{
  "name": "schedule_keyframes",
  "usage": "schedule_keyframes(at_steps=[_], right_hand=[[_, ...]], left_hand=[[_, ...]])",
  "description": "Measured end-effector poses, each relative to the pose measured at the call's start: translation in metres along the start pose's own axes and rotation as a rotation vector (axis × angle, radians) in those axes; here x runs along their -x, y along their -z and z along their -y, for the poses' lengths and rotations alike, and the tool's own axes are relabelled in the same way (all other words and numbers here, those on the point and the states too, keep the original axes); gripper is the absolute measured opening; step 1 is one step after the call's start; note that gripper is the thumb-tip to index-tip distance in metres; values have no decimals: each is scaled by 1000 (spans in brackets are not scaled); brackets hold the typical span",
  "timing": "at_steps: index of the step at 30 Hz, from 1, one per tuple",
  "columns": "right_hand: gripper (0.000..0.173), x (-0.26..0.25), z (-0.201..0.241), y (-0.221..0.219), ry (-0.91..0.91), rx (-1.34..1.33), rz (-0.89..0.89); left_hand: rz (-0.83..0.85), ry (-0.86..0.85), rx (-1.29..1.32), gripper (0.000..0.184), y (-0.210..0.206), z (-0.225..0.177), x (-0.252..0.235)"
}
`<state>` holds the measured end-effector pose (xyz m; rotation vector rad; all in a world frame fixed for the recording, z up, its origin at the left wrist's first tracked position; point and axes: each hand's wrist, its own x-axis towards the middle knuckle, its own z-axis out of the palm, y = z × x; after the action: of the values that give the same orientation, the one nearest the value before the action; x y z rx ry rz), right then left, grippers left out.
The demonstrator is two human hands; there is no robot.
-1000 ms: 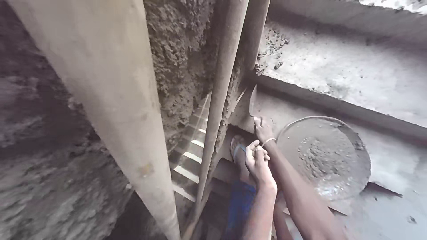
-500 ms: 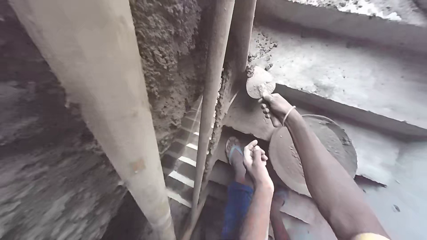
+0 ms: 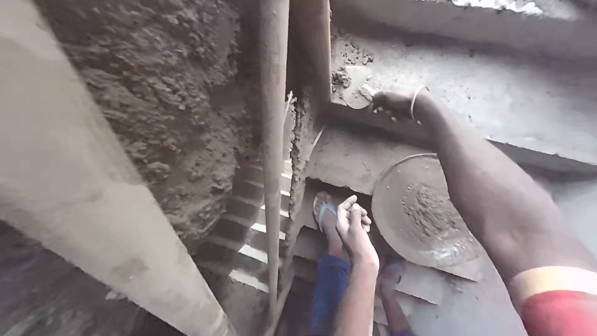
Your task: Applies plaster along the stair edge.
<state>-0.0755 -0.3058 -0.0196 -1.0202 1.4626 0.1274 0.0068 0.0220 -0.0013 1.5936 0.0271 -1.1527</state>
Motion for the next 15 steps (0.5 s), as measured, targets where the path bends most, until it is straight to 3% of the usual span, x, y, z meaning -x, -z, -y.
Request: schedule_keyframes(at_steps=[6, 8, 11, 15], right_hand=[[39, -10, 23, 18, 19, 127, -22], [37, -9, 17, 20, 49, 119, 44], [39, -3, -9, 15, 77, -7, 120], [41, 37, -71, -3, 275, -246, 233]], left_hand=[[17, 21, 2, 26, 0, 3, 1], [23, 19, -1, 26, -1, 3, 0], [33, 4, -5, 27, -1, 7, 0], [40, -2, -30, 27, -3, 9, 1]])
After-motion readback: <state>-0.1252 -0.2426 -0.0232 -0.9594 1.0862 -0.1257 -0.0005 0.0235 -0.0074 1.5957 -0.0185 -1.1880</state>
